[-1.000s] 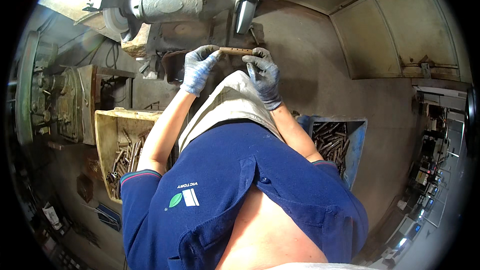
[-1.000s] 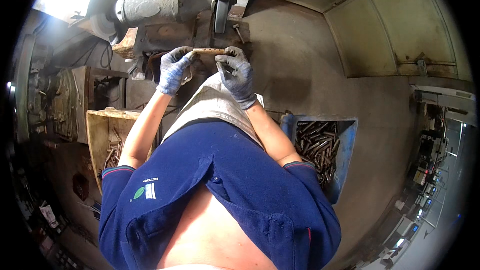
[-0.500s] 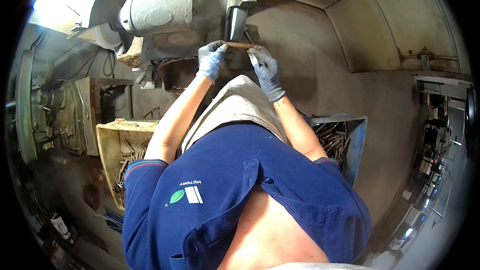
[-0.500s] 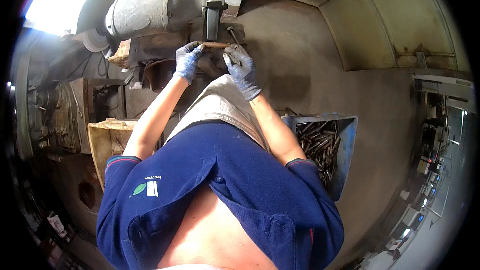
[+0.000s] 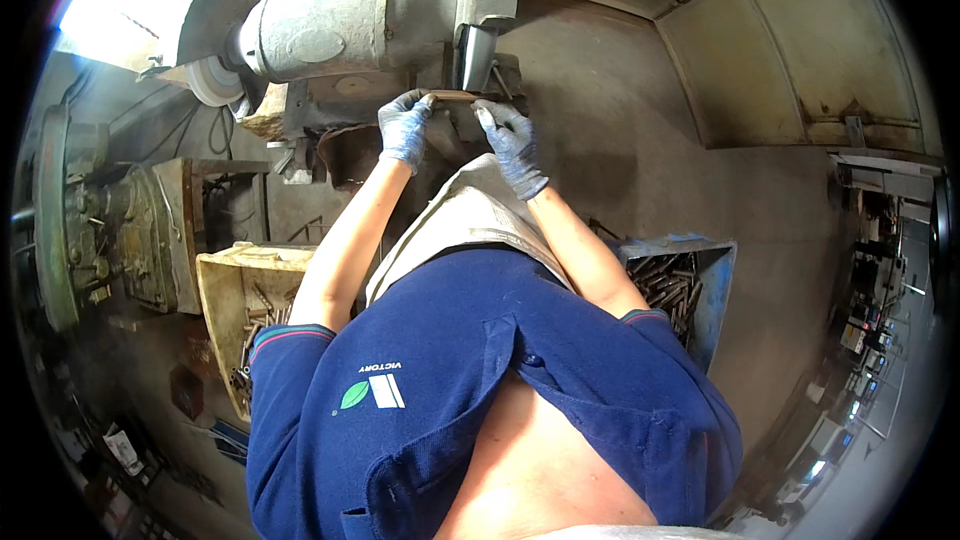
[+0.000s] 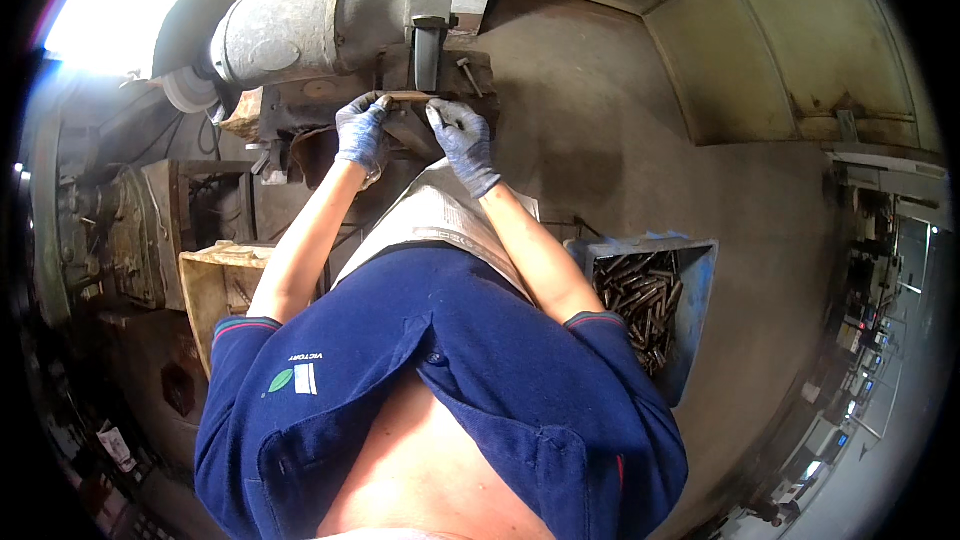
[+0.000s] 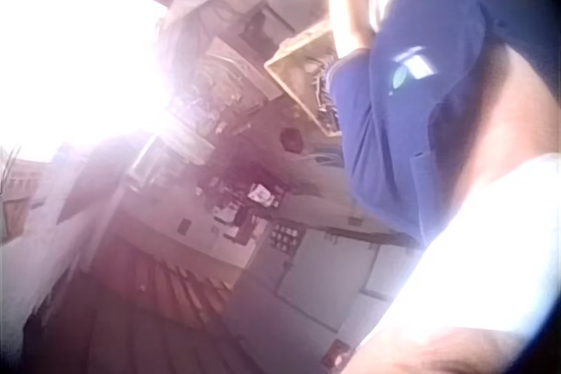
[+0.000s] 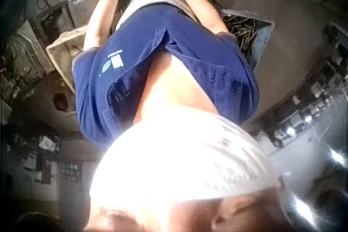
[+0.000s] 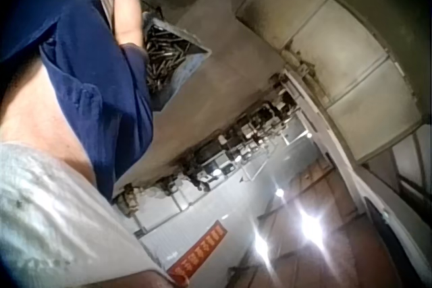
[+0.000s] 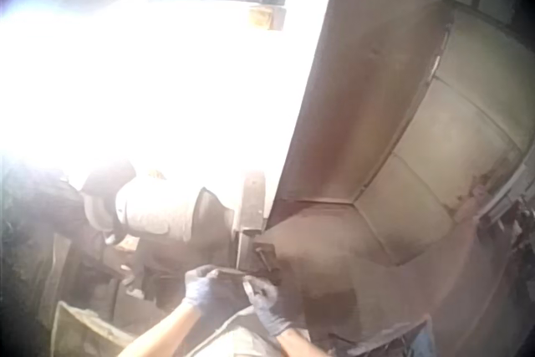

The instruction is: The person uses a bench grinder to sharpen or smooth small cylindrical metal parts, picking them from a container and placing them back after the grinding is complete.

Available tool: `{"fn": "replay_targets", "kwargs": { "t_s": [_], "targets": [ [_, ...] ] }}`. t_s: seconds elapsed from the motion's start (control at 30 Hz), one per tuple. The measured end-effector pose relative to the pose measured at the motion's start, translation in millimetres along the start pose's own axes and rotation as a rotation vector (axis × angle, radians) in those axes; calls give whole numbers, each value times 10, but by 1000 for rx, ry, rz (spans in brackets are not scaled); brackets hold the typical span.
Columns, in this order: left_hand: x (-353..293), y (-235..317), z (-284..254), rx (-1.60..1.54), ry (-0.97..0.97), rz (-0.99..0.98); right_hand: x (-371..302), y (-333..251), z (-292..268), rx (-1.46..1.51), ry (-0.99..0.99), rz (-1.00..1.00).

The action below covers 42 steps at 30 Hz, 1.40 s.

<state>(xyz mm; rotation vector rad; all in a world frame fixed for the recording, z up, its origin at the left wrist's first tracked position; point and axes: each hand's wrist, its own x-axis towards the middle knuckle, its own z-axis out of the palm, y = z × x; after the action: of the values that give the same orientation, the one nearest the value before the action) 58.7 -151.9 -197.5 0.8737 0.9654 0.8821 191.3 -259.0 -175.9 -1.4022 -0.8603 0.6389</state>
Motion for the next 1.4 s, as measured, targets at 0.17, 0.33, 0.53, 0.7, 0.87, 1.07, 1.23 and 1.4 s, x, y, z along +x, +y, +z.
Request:
{"fn": "replay_targets", "kwargs": {
  "t_s": [0.17, 0.33, 0.53, 0.7, 0.87, 1.07, 1.23, 1.4],
  "targets": [
    [-44, 107, 61, 98, -6, -28, 17, 66, -7, 56, 20, 43],
    [-81, 49, 360, 68, -61, -64, 33, 136, -254, 81, 124, 158],
    [-1, 72, 252, 46, -16, -102, 49, 22, -151, 138, 80, 205],
    [91, 98, 36, 83, 47, -109, 103, 218, 29, 234, -21, 224],
    [33, 274, -27, 78, 7, -96, 84, 56, 97, 427, -61, 304],
    [-431, 534, -149, 51, -162, -57, -161, -135, -99, 203, -163, -41],
    [-696, 694, -192, -87, -308, 1, -341, -559, -296, -154, -246, -359],
    [-787, 927, -130, -153, -352, -26, -350, -870, -305, -308, -241, -550]
  ]
}}
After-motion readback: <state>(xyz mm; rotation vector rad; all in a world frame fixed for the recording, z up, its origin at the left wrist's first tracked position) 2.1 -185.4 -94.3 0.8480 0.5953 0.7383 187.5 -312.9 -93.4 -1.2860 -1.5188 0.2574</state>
